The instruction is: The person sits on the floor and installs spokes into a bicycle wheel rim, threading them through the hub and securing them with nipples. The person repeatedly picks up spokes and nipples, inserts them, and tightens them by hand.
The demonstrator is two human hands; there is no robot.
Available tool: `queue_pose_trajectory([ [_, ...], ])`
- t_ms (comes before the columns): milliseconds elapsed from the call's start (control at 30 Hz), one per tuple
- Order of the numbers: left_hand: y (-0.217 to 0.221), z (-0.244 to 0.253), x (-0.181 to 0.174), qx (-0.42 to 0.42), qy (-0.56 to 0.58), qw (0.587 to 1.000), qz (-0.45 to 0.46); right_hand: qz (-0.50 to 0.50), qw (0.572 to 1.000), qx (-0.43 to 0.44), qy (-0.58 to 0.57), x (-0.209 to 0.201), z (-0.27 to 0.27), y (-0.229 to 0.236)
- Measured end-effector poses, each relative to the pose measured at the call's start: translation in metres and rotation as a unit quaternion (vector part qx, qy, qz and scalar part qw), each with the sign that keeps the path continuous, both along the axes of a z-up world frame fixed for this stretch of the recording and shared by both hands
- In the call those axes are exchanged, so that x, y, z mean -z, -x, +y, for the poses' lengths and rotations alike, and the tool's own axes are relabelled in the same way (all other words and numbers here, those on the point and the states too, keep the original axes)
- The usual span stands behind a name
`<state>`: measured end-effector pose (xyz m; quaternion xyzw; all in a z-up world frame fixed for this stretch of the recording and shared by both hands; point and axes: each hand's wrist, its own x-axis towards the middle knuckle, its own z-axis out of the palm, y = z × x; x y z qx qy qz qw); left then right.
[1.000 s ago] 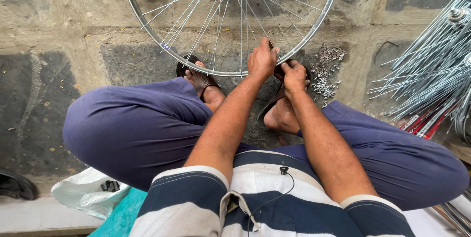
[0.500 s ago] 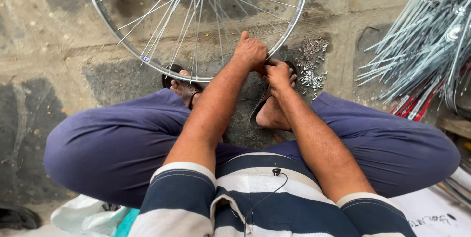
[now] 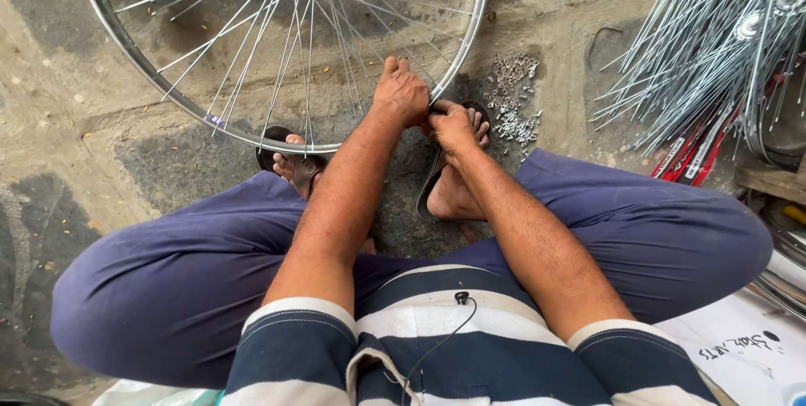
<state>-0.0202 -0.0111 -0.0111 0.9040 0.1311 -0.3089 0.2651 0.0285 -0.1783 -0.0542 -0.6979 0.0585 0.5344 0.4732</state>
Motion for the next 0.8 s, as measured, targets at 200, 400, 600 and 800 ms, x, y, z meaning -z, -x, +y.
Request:
queue_pose_trajectory([
  [200, 0.003, -0.005, 0.016, -0.024, -0.027, 0.998, -0.051, -0.027, 0.996, -0.071, 0.042, 0.009, -0.006, -0.018],
  [400, 0.002, -0.006, 0.026, -0.063, -0.014, 0.993, -0.101, -0.391, 0.884, -0.163, 0.198, 0.018, -0.052, -0.123],
  [600, 0.002, -0.002, 0.013, -0.018, 0.006, 1.000, -0.018, -0.448, 0.818, -0.184, 0.311, 0.012, -0.081, -0.161],
  [800, 0.003, -0.006, 0.021, -0.007, -0.025, 1.000, -0.018, -0.490, 0.756, -0.228, 0.368, 0.011, -0.063, -0.142],
])
